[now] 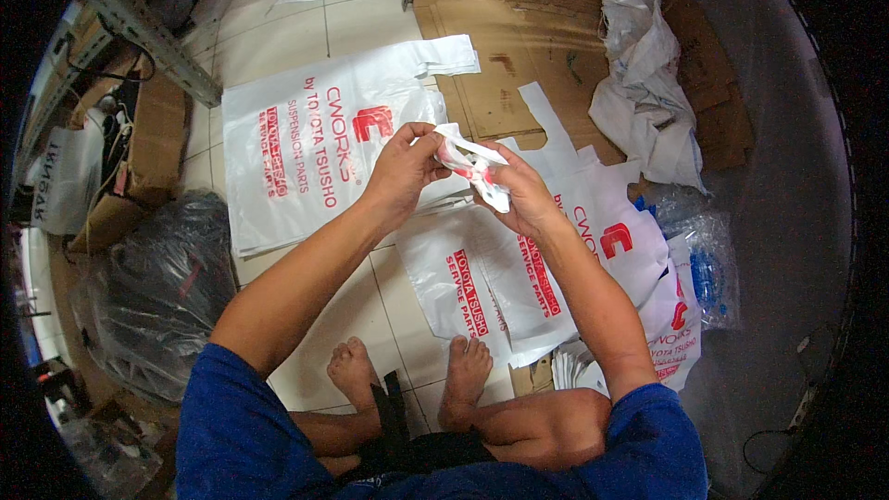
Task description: The person sits on the floor and cleans white plastic bags with red logos using a white cloth. They wipe the surface of the bags, occasionally applying liquid from a bottle to the cloth, and then stack the cleaned bags on a wooden surface.
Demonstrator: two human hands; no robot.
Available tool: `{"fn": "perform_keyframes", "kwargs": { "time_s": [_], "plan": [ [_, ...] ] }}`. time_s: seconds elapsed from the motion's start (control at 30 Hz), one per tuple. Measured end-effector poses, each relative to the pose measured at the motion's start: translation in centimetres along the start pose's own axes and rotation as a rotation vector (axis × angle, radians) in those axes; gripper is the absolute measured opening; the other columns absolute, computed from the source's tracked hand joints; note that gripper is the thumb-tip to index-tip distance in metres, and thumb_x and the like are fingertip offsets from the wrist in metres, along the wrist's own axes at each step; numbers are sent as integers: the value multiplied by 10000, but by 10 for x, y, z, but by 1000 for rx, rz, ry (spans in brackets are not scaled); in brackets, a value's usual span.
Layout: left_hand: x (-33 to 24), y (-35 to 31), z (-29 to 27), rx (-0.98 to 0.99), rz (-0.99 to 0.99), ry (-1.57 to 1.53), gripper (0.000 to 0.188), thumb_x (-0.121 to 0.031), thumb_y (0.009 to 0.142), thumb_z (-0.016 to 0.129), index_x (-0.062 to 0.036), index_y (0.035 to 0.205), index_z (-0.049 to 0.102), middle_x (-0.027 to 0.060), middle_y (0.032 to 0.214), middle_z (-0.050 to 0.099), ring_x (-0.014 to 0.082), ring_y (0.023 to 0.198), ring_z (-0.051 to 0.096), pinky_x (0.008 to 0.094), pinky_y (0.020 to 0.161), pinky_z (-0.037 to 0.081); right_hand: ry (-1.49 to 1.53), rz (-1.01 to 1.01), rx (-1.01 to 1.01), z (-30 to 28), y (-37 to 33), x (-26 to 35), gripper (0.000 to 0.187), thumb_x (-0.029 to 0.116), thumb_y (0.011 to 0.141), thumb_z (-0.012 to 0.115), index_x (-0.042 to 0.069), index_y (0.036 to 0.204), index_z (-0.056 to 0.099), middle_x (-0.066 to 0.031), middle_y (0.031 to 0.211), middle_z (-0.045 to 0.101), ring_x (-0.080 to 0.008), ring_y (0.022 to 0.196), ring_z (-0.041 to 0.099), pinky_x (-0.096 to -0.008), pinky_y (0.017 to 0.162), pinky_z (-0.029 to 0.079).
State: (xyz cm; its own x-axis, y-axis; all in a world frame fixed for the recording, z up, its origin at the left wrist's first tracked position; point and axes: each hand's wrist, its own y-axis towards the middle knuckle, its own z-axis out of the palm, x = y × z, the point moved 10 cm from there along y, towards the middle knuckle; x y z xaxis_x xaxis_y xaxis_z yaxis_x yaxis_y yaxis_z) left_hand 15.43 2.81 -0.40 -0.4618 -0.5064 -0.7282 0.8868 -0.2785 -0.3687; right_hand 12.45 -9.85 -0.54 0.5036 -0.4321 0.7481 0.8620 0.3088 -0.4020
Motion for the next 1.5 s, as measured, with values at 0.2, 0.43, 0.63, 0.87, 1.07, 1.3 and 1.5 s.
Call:
{"fn": "perform_keyframes", "kwargs": {
  "time_s": [0.2,0.43,0.63,0.87,1.07,1.3,1.5],
  "plan": [
    [-2,-2,1,-52,15,92,212,-169,894,578,-49,1023,460,72,855,606,123,732,576,259,662,485,25,-4,71,7,-1,-7,511,60,851,475,50,1352,374,-112,1128,564,-174,907,583,-318,767,500],
    [-12,-12,11,25,105,325,196,-158,885,580,-28,1010,503,66,805,612,114,676,565,237,610,485,-647,-304,-27,32,-15,27,485,255,933,540,56,1352,396,-101,1181,533,-123,979,541,-254,757,470],
    [0,-14,10,50,1,245,194,-191,895,568,-39,1006,524,72,857,604,115,684,561,259,647,487,-657,-168,-34,14,-8,12,355,253,927,569,30,1202,549,-67,1033,599,-97,899,558,-239,757,462],
    [82,-39,1,89,-337,153,295,-281,945,529,-49,1110,449,86,905,595,120,697,569,253,654,482,-582,-227,-50,5,-23,-7,230,202,947,534,30,1090,588,-24,871,636,-82,769,568,-241,709,462],
    [113,-40,0,94,-403,52,305,-255,954,505,-28,1140,422,126,952,606,175,799,641,279,719,527,-450,-156,-150,-16,-18,-33,171,172,913,587,31,938,493,-27,808,588,-82,654,544,-220,534,452],
    [91,-21,-39,198,58,1007,263,-173,894,530,24,1067,515,183,972,623,300,881,625,388,809,495,-685,-173,-268,-57,4,-20,328,134,865,619,70,1077,377,-66,824,579,-106,627,548,-256,495,450],
    [82,-35,-39,313,538,1613,453,-193,826,582,52,1193,482,251,1274,471,380,1233,409,481,1041,318,-800,39,-250,-89,26,-42,196,169,877,603,45,1012,534,-39,822,601,-102,602,535,-247,515,438]
  ]
}}
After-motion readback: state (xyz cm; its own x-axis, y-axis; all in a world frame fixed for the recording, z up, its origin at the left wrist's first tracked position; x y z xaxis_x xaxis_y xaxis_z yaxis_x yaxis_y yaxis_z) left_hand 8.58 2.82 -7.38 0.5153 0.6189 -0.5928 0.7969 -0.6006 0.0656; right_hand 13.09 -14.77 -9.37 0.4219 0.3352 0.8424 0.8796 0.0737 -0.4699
